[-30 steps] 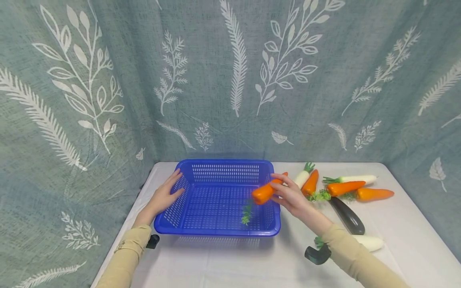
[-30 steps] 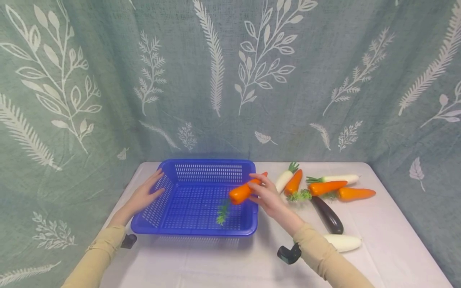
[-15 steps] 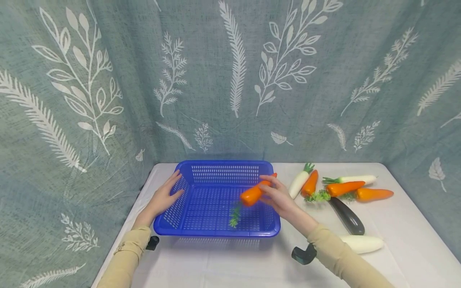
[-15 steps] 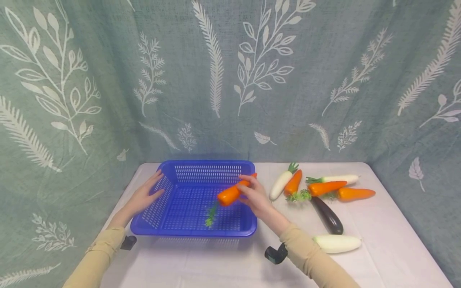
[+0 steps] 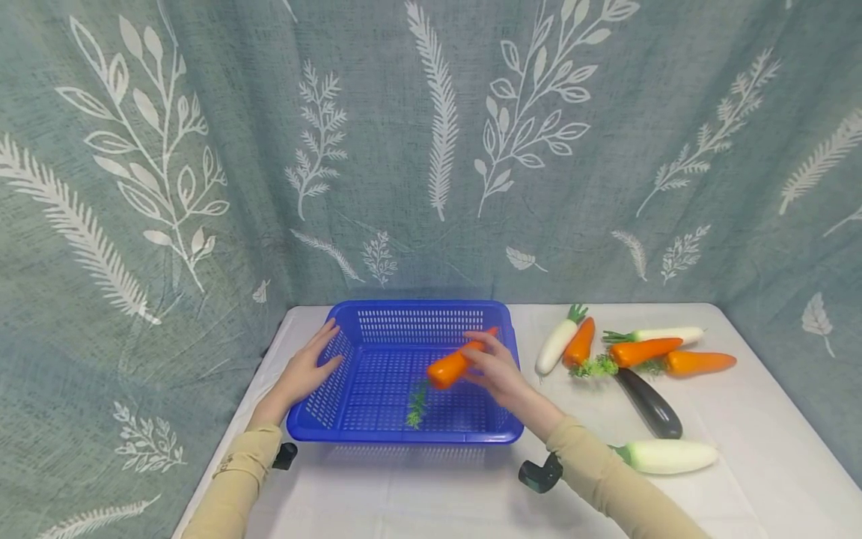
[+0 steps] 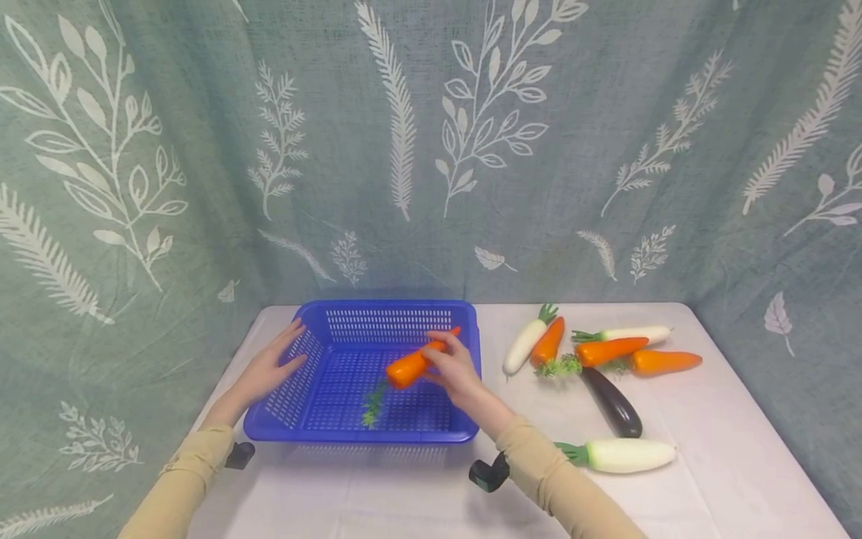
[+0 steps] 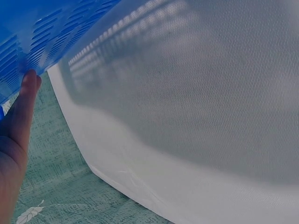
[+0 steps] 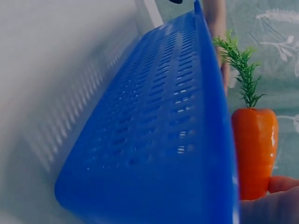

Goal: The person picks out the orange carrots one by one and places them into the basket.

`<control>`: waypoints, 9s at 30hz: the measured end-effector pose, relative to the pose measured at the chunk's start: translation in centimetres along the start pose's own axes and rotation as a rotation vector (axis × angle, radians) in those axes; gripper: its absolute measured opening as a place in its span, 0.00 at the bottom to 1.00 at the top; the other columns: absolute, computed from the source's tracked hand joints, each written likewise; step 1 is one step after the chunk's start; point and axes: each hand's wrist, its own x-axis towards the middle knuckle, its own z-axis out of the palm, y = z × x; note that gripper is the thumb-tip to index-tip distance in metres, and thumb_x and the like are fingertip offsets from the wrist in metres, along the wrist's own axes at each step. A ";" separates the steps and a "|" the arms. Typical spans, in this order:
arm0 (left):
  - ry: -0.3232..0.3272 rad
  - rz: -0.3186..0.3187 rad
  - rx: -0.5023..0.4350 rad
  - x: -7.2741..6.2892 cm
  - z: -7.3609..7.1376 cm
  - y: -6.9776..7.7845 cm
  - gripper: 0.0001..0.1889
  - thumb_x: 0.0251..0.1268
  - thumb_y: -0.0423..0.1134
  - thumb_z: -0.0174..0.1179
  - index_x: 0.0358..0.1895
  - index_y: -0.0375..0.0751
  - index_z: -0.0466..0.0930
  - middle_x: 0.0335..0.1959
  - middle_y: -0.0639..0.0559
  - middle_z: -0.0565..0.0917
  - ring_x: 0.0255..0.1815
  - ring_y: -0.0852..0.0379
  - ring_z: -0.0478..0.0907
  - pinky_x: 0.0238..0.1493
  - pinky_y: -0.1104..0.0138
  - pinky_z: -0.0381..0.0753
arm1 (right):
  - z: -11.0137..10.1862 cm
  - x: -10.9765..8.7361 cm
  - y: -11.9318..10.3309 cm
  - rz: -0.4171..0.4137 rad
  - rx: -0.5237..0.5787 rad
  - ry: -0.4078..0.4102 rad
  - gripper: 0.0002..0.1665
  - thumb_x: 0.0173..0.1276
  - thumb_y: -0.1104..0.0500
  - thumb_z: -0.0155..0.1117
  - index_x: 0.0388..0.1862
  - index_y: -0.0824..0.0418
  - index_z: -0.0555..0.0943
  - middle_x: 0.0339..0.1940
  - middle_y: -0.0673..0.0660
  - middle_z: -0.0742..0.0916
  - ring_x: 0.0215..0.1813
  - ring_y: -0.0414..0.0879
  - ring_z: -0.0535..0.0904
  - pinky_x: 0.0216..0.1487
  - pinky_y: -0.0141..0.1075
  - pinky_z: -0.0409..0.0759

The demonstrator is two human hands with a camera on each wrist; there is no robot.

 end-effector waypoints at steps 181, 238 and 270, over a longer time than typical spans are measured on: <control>-0.017 -0.004 -0.001 0.1 -0.1 -0.3 0.29 0.68 0.36 0.52 0.70 0.30 0.58 0.75 0.36 0.53 0.73 0.33 0.52 0.69 0.40 0.56 | 6.8 0.5 3.7 0.132 -0.265 -0.292 0.28 0.65 0.62 0.62 0.63 0.66 0.71 0.54 0.67 0.82 0.56 0.62 0.79 0.60 0.52 0.77; -0.004 0.010 -0.004 -0.1 -0.4 -0.2 0.30 0.67 0.35 0.53 0.70 0.30 0.59 0.75 0.35 0.53 0.73 0.33 0.54 0.69 0.40 0.56 | -0.4 -1.4 1.5 -0.043 -0.459 -0.273 0.27 0.66 0.58 0.61 0.61 0.67 0.73 0.58 0.70 0.79 0.55 0.54 0.80 0.57 0.53 0.78; -0.010 -0.002 -0.010 0.0 -0.3 -0.4 0.30 0.67 0.35 0.53 0.70 0.31 0.58 0.75 0.36 0.53 0.73 0.33 0.54 0.69 0.40 0.57 | -3.6 -2.9 -2.0 -0.225 -0.554 -0.219 0.25 0.67 0.59 0.60 0.62 0.65 0.73 0.58 0.67 0.80 0.59 0.59 0.78 0.60 0.47 0.77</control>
